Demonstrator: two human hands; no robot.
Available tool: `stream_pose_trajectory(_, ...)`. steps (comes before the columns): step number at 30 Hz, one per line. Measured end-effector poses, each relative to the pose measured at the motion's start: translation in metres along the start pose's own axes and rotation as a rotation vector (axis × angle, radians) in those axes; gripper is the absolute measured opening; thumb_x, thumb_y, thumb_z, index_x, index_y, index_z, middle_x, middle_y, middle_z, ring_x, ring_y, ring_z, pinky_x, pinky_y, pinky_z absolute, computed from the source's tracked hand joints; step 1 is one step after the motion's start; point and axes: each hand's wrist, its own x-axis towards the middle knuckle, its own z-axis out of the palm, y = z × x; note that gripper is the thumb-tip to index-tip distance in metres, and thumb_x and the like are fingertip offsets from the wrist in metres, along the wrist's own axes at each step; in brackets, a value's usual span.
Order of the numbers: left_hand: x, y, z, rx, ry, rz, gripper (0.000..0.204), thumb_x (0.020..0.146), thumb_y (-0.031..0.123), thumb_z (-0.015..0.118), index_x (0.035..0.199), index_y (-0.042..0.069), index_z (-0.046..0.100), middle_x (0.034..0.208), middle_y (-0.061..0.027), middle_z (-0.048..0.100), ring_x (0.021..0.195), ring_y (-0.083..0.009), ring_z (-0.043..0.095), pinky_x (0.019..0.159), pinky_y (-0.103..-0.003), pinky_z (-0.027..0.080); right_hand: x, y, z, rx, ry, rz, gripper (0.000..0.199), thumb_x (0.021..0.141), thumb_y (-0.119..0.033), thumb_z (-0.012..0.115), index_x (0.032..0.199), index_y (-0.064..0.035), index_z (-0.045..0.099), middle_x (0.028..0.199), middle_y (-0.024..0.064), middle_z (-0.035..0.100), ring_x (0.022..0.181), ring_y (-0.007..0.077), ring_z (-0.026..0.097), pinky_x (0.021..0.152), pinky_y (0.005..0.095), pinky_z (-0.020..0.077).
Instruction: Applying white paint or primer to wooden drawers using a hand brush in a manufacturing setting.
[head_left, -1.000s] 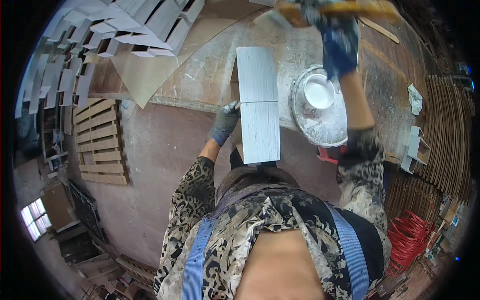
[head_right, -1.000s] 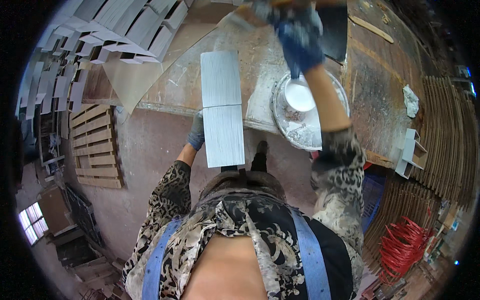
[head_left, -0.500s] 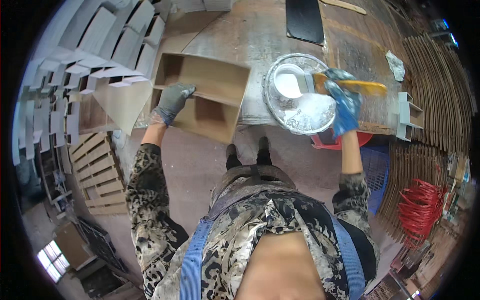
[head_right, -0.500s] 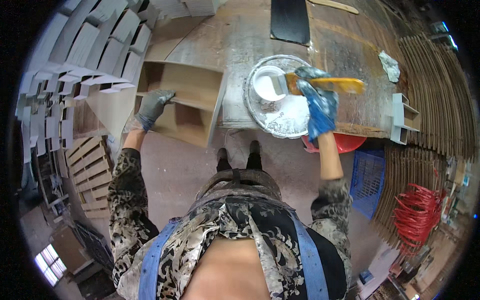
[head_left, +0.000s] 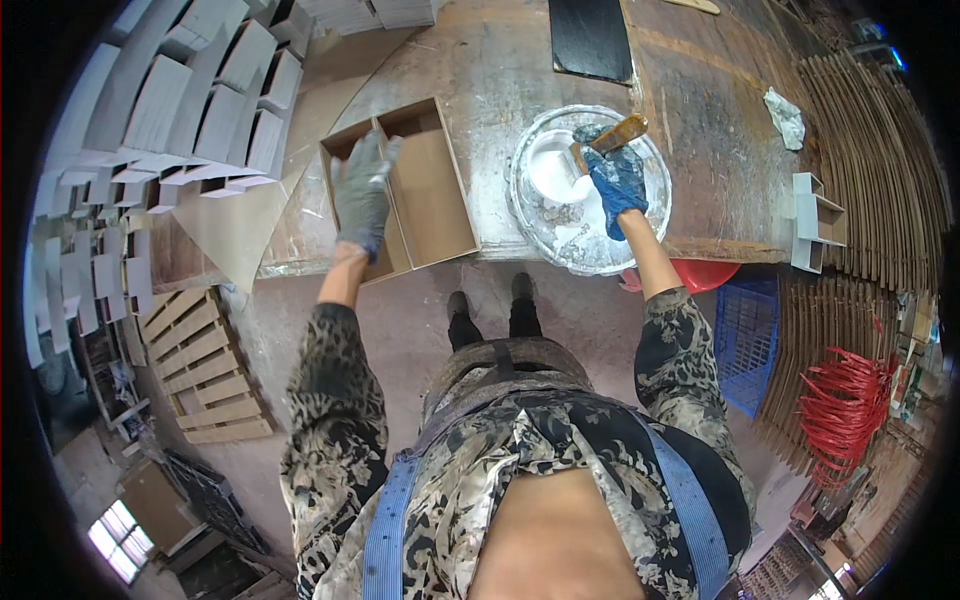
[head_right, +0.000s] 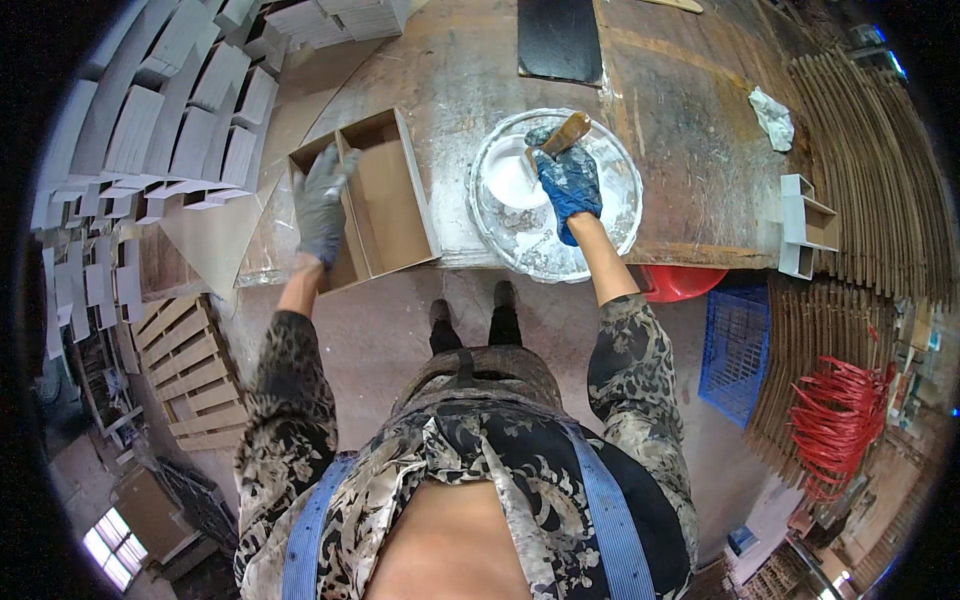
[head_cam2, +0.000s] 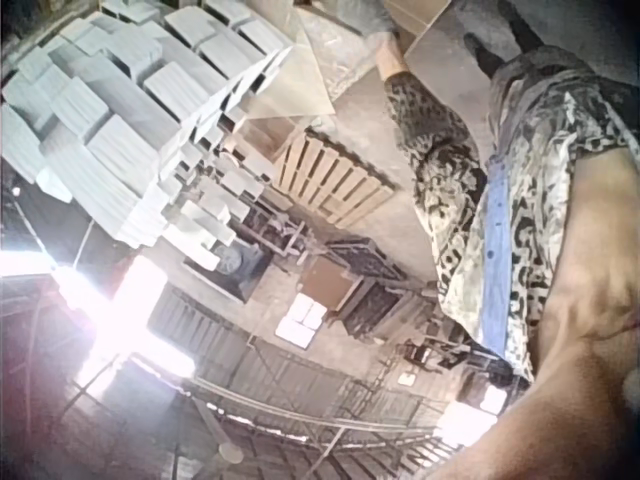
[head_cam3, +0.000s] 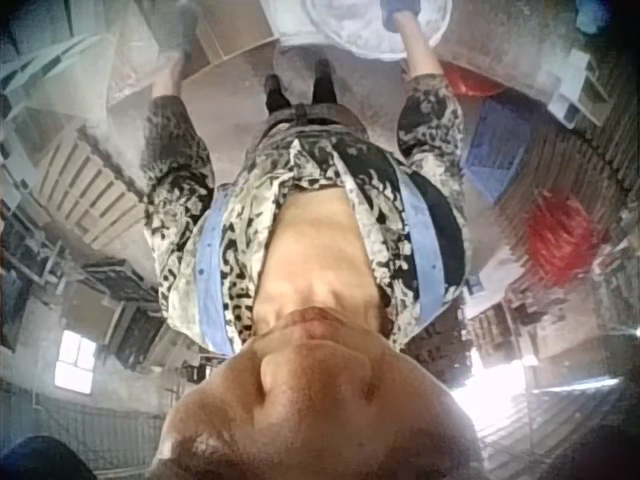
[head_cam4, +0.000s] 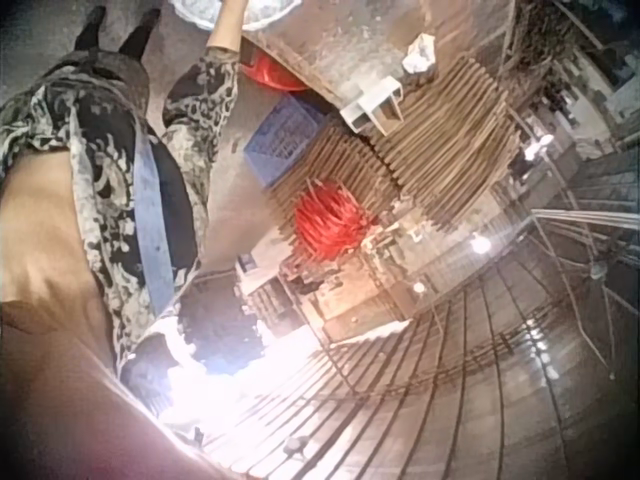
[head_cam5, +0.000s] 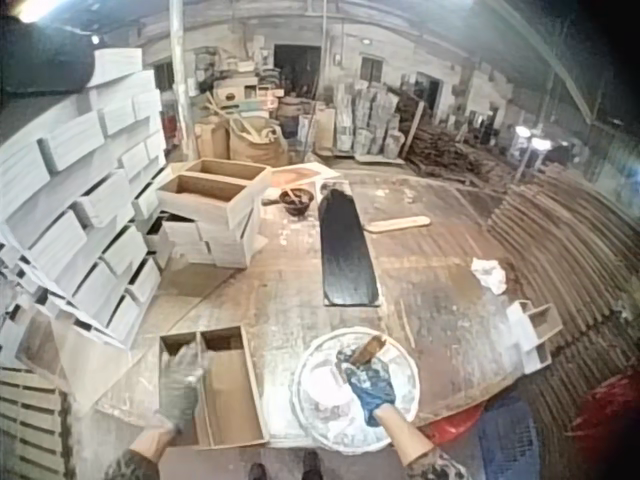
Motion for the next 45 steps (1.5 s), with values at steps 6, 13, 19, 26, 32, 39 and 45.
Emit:
stream_pose_trajectory(6,-0.012,0.043,-0.008,-0.321,-0.433,-0.857,0.065,0.08,0.039,0.056,0.129,0.002,0.036,0.118,-0.022,0.051,0.108,-0.0336,0.05,0.09,-0.038,0.04,0.006,0.026,-0.008,-0.112,0.031,-0.094,0.033,0.077,-0.027,0.06,0.096,-0.0005,0.061,0.09,0.0157,0.063,0.085,0.0283,0.06,0.075,0.036,0.0444)
stream_pose_trajectory(13,-0.024,0.041,0.028,-0.304,-0.353,-0.736,0.058,0.08,0.034,0.056,0.118,-0.008,0.044,0.09,-0.0255,0.06,0.087,-0.0375,0.059,0.073,-0.042,0.047,0.004,0.048,-0.05,0.195,0.267,-0.024,0.025,0.074,-0.011,0.064,0.096,-0.0013,0.06,0.092,0.0089,0.063,0.082,0.0185,0.06,0.073,0.0293,0.0458)
stream_pose_trajectory(19,-0.039,0.011,0.019,-0.599,-0.236,-0.809,0.055,0.078,0.032,0.06,0.11,-0.011,0.048,0.087,-0.0262,0.061,0.083,-0.0346,0.061,0.07,-0.04,0.047,-0.012,0.027,-0.057,0.587,0.27,-0.11,0.026,0.072,-0.001,0.064,0.098,-0.0062,0.059,0.094,0.0048,0.062,0.083,0.0155,0.059,0.07,0.0282,0.049)
stream_pose_trajectory(26,-0.077,-0.008,-0.011,-1.301,-0.19,-0.722,0.044,0.078,0.027,0.06,0.099,-0.011,0.052,0.086,-0.015,0.061,0.076,-0.0156,0.057,0.067,-0.028,0.047,-0.038,-0.062,0.012,0.904,-0.161,0.203,0.027,0.073,-0.001,0.065,0.099,-0.0027,0.058,0.093,0.0074,0.062,0.081,0.0164,0.06,0.071,0.0287,0.0503)
stream_pose_trajectory(32,-0.081,-0.009,-0.012,-1.268,-0.201,-0.724,0.04,0.079,0.025,0.058,0.101,-0.007,0.052,0.088,-0.0122,0.061,0.078,-0.0136,0.056,0.068,-0.027,0.046,-0.01,-0.108,0.08,0.983,-0.539,0.035,0.036,0.07,-0.011,0.07,0.102,-0.002,0.057,0.101,0.0088,0.06,0.095,0.021,0.057,0.085,0.032,0.0459)
stream_pose_trajectory(39,-0.085,-0.013,-0.01,-1.327,-0.17,-0.727,0.038,0.079,0.023,0.058,0.102,-0.007,0.052,0.089,-0.0116,0.061,0.08,-0.0128,0.055,0.07,-0.027,0.046,0.035,-0.122,0.116,0.688,-0.231,-0.437,0.022,0.083,-0.014,0.058,0.101,-0.0034,0.056,0.098,0.0058,0.06,0.093,0.017,0.055,0.084,0.0296,0.0442)
stream_pose_trajectory(45,-0.085,-0.014,-0.011,-1.35,-0.198,-0.757,0.036,0.079,0.02,0.058,0.102,-0.006,0.052,0.09,-0.0094,0.061,0.079,-0.0125,0.055,0.069,-0.025,0.046,-0.063,-0.115,0.111,0.662,-0.767,-0.562,0.032,0.087,-0.026,0.052,0.111,-0.005,0.053,0.109,0.0095,0.057,0.101,0.0209,0.053,0.089,0.0314,0.0424)
